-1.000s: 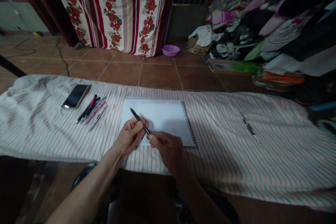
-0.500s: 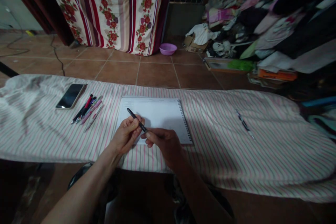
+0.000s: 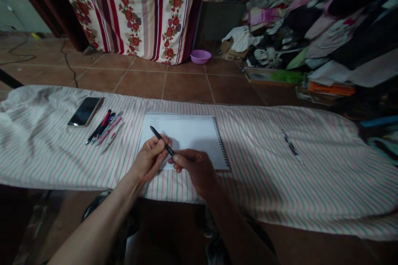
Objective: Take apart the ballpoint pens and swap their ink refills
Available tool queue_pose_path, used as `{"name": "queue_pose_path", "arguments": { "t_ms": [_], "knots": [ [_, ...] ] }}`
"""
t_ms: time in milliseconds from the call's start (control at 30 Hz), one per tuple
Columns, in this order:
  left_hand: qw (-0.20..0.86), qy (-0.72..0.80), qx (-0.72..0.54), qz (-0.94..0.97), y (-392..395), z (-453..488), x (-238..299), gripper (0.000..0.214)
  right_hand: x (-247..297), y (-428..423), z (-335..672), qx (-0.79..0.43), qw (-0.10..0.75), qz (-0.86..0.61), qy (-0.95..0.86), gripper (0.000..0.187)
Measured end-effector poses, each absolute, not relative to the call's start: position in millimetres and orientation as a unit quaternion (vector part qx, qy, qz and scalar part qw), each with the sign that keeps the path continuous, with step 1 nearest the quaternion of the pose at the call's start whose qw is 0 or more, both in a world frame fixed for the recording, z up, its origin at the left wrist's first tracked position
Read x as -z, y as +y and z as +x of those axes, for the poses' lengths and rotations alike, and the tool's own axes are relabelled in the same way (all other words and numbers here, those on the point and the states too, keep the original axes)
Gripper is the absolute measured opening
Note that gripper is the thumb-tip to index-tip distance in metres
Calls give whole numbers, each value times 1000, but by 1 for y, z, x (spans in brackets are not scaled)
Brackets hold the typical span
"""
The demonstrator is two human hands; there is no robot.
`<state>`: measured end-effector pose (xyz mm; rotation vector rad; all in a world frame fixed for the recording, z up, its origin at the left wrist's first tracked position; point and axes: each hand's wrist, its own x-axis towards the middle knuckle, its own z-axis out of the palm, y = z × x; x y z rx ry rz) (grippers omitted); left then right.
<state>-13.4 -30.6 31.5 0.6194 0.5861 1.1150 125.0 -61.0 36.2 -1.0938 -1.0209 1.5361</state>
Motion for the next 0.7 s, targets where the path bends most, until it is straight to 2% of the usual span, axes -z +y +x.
{"name": "queue_pose_path", "arguments": {
  "t_ms": [400,700],
  "knots": [
    [741,275,-524,317,-34,-14,-38,23,-40,-69,117,-629,495,-459,-386,14],
    [750,251,-508,343,-33,-14,-31,23,-31,-68,122,-604,477,-498,-399,15]
  ]
}}
